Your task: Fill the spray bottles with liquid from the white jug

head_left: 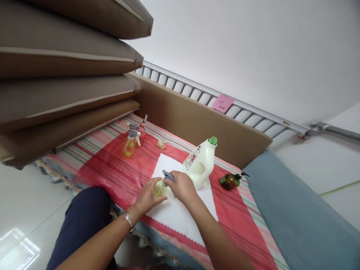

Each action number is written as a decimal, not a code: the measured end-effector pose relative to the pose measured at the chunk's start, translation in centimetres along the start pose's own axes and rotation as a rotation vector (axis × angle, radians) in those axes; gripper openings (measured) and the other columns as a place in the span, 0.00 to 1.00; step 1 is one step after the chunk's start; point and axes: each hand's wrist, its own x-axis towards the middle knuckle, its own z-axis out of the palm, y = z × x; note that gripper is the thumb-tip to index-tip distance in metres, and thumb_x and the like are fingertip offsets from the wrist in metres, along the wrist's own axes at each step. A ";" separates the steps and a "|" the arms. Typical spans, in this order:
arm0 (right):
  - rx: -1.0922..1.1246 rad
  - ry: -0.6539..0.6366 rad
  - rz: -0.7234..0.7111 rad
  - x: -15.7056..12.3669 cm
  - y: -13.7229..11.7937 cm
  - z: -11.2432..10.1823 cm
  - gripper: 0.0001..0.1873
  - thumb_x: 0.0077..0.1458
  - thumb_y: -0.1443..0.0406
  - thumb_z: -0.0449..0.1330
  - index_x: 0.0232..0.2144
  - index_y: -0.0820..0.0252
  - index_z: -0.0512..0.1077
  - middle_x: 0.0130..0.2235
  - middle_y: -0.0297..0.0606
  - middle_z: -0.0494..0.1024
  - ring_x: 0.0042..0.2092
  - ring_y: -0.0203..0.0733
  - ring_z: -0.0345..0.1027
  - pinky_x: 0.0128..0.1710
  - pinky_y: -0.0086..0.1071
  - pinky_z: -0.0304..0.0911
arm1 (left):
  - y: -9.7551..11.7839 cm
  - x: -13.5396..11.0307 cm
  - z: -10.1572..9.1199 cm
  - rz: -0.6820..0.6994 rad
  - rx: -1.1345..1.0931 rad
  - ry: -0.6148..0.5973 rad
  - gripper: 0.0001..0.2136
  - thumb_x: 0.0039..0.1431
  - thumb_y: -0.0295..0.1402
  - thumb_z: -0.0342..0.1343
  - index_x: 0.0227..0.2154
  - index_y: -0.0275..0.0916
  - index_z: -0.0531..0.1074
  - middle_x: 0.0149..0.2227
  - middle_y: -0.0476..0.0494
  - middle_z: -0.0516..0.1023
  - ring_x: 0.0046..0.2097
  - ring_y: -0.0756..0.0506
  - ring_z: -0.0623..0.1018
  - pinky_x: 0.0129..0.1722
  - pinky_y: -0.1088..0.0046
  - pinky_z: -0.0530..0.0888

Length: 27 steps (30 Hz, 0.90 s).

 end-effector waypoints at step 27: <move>0.030 0.014 0.060 0.1 -0.4 0.5 0.10 0.52 0.59 0.55 0.32 0.59 0.72 0.32 0.39 0.77 0.34 0.41 0.70 0.31 0.29 0.53 | -0.5 -0.1 0.1 0.035 -0.010 0.005 0.31 0.43 0.40 0.64 0.52 0.41 0.60 0.50 0.39 0.69 0.53 0.39 0.69 0.53 0.57 0.64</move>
